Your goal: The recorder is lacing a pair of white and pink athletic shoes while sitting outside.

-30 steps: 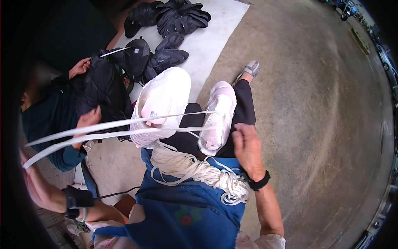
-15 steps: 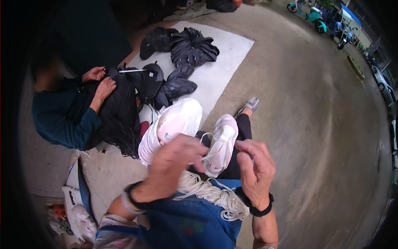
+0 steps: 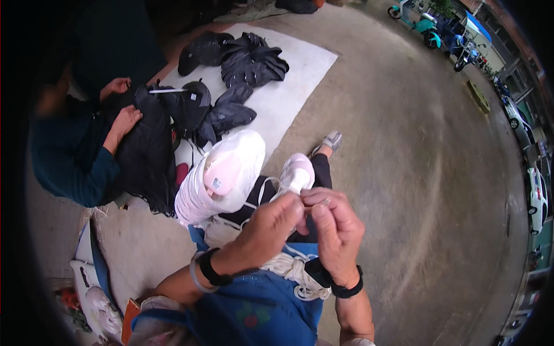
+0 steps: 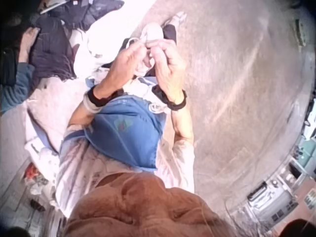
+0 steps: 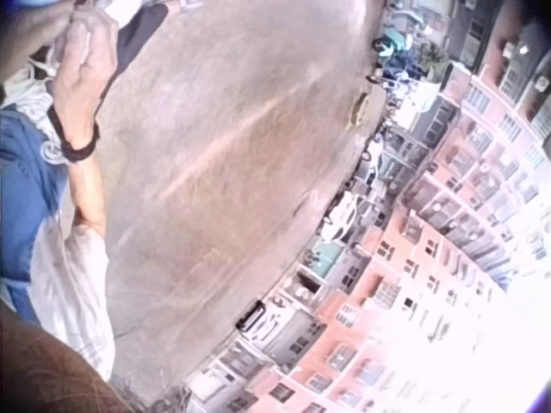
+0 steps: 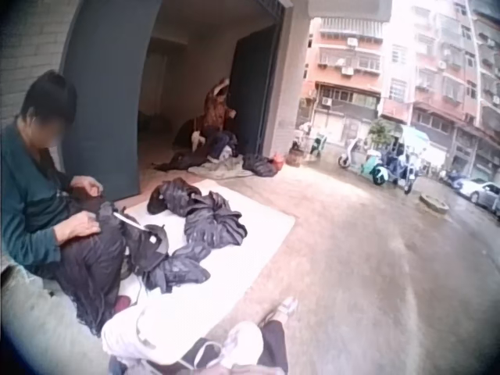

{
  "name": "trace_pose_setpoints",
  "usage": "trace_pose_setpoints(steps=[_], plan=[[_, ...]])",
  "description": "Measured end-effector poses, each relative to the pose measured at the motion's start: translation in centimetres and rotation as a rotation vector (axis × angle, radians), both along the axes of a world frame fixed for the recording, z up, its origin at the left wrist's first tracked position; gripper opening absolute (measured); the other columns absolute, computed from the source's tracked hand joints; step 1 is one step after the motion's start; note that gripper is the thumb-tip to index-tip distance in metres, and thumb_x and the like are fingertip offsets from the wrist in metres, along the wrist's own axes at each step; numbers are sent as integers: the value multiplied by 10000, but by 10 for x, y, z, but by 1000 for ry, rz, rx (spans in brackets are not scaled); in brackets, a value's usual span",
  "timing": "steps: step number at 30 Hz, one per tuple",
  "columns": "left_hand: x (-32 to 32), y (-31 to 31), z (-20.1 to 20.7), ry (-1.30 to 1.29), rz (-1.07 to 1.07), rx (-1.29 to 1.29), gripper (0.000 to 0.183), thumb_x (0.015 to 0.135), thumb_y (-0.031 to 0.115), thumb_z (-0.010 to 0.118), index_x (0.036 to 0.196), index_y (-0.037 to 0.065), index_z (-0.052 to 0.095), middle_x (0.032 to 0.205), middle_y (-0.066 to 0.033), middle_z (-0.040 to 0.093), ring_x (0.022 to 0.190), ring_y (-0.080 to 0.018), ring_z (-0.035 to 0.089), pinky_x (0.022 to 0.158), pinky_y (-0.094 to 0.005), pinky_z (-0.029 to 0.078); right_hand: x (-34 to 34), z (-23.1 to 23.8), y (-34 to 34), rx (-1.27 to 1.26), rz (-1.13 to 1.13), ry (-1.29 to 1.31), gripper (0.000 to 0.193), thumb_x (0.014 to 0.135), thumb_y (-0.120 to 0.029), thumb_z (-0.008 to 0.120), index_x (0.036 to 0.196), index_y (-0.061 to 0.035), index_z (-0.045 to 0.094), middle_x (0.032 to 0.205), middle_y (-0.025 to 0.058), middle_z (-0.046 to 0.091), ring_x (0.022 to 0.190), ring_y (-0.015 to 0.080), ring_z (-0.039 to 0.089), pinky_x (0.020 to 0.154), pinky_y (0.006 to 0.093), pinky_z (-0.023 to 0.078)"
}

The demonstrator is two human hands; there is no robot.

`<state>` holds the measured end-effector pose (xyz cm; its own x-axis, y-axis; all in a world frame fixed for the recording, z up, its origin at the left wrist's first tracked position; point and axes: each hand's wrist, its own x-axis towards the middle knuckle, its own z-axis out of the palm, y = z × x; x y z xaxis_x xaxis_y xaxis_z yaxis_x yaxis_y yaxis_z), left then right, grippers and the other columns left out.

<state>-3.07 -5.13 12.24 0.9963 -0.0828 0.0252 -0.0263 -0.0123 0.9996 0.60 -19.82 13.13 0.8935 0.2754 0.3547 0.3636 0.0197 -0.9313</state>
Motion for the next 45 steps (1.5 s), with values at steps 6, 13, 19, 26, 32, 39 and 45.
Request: trace_pose_setpoints(steps=[6,13,19,26,32,39,45], plan=[[-13,9,0,142,-102,-82,157,997,130,461,1010,-4,540,991,-52,582,872,-84,568,830,-260,481,-8,-16,-5,305,167,197,185,992,-108,464,985,38,576,983,126,645,970,195,616,858,329,486],[-24,21,9,3,-20,104,166,948,121,549,1020,-24,587,908,-53,624,785,-87,590,694,-242,481,-7,-1,-17,725,146,382,142,1000,-130,441,979,-12,519,779,60,575,723,170,593,761,343,515],[-106,134,39,-204,897,655,246,973,199,463,1054,8,596,994,-84,595,855,-152,572,776,-262,436,-5,22,-178,745,-320,190,191,1014,-203,446,1010,-23,508,623,-58,293,458,20,234,354,179,206],[-189,251,77,-519,773,-71,424,993,208,458,1307,-73,413,725,22,343,667,-85,415,795,-300,437,-38,32,-295,335,-1228,-114,328,964,-113,502,1276,-12,496,682,-39,335,519,37,274,431,188,242],[-38,118,2,-79,546,145,175,961,139,473,1038,65,612,687,45,523,465,6,390,388,-152,293,-10,-65,-182,-212,-912,204,263,952,-149,505,1164,-61,632,761,-53,527,554,8,390,479,155,282],[58,45,-92,20,16,606,238,945,72,428,1058,-30,611,947,-158,667,896,-257,641,828,-319,484,36,-131,-41,-539,-181,98,182,837,-30,586,1003,-4,655,903,184,626,795,355,630,711,388,497],[89,55,-156,-132,-244,1017,149,872,88,518,939,-18,598,869,-221,608,848,-392,595,733,-437,481,60,-163,-5,-729,-168,-15,178,805,-32,601,979,-10,627,906,181,624,796,375,636,677,435,517]])
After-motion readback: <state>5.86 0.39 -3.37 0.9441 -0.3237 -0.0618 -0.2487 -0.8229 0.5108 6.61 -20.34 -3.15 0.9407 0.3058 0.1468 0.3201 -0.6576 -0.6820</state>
